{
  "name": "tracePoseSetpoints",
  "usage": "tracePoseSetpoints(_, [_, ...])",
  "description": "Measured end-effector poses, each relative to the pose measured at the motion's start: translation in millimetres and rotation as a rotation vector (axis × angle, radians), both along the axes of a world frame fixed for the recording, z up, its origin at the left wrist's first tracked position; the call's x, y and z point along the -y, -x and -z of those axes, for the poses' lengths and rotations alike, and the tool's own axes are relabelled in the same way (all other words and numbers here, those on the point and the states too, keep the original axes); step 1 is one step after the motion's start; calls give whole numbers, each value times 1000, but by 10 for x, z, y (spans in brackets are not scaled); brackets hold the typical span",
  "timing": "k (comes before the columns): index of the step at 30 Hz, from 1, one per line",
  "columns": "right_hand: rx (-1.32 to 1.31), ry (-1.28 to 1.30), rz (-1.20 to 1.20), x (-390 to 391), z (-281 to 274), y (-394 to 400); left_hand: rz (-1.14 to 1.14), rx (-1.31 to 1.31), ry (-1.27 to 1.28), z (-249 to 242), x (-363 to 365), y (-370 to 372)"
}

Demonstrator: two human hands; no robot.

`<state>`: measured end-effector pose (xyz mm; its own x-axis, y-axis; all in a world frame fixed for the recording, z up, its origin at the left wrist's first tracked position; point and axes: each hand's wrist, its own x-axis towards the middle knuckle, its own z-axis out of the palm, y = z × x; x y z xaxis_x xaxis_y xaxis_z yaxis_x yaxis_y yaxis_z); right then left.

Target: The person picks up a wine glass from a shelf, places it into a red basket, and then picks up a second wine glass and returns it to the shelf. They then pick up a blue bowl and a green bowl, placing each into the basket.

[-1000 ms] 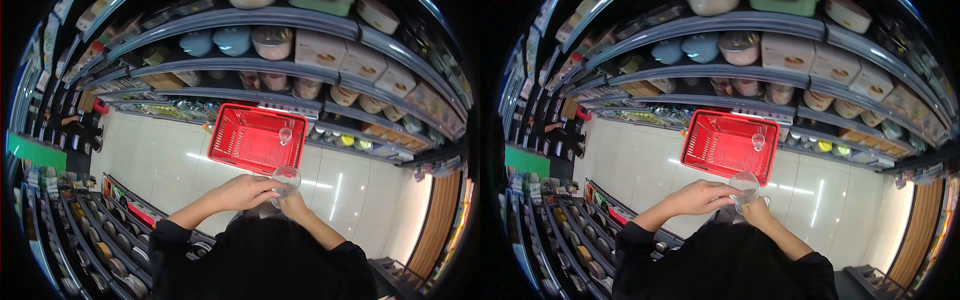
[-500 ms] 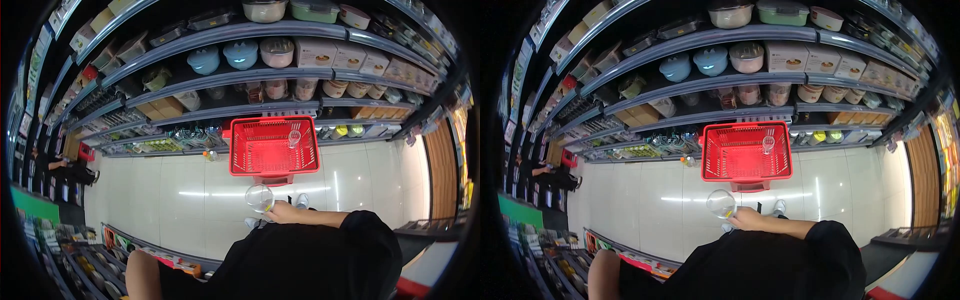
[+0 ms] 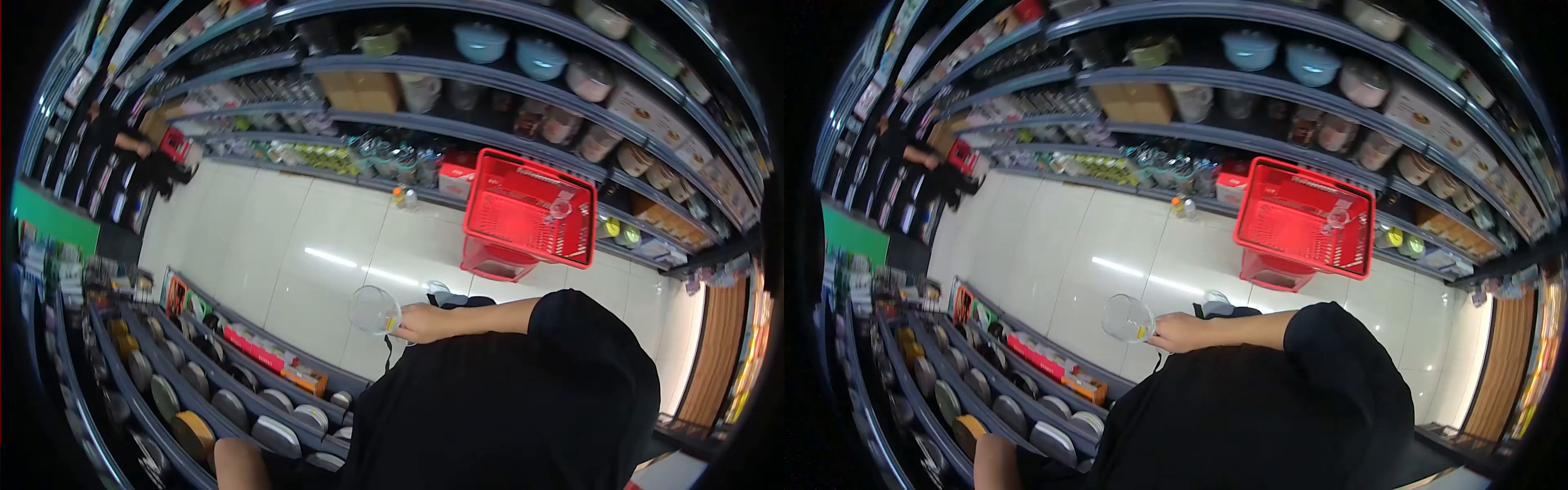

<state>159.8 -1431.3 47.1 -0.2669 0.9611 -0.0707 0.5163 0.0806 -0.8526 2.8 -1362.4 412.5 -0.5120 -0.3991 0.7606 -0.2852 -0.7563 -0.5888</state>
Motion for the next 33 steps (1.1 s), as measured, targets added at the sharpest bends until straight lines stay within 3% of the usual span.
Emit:
tracePoseSetpoints(12, [-81,-136,-329,-1920,502,958,-233,-13,50,301,-1601,627])
tracePoseSetpoints(16, [-142,-266,-330,-2721,469,1289,-236,-28,73,298,-2412,713])
tracePoseSetpoints(24, [-140,-185,-284,-3931,345,1545,-300,-19,224,730,-3526,1093])
tracePoseSetpoints(27, [-171,-146,-181,-4205,229,1440,-389,-80,570,1396,-4012,1307])
tracePoseSetpoints(30, [-204,-88,-46,-4473,295,1379,-709,-469,1400,2495,-4331,1526])
tracePoseSetpoints(31, [-190,-32,36,-4580,326,1364,-526,-531,1835,2829,-4359,1591])
tracePoseSetpoints(33, [-249,34,123,-4784,331,1358,-92,-357,2171,3537,-4305,1715])
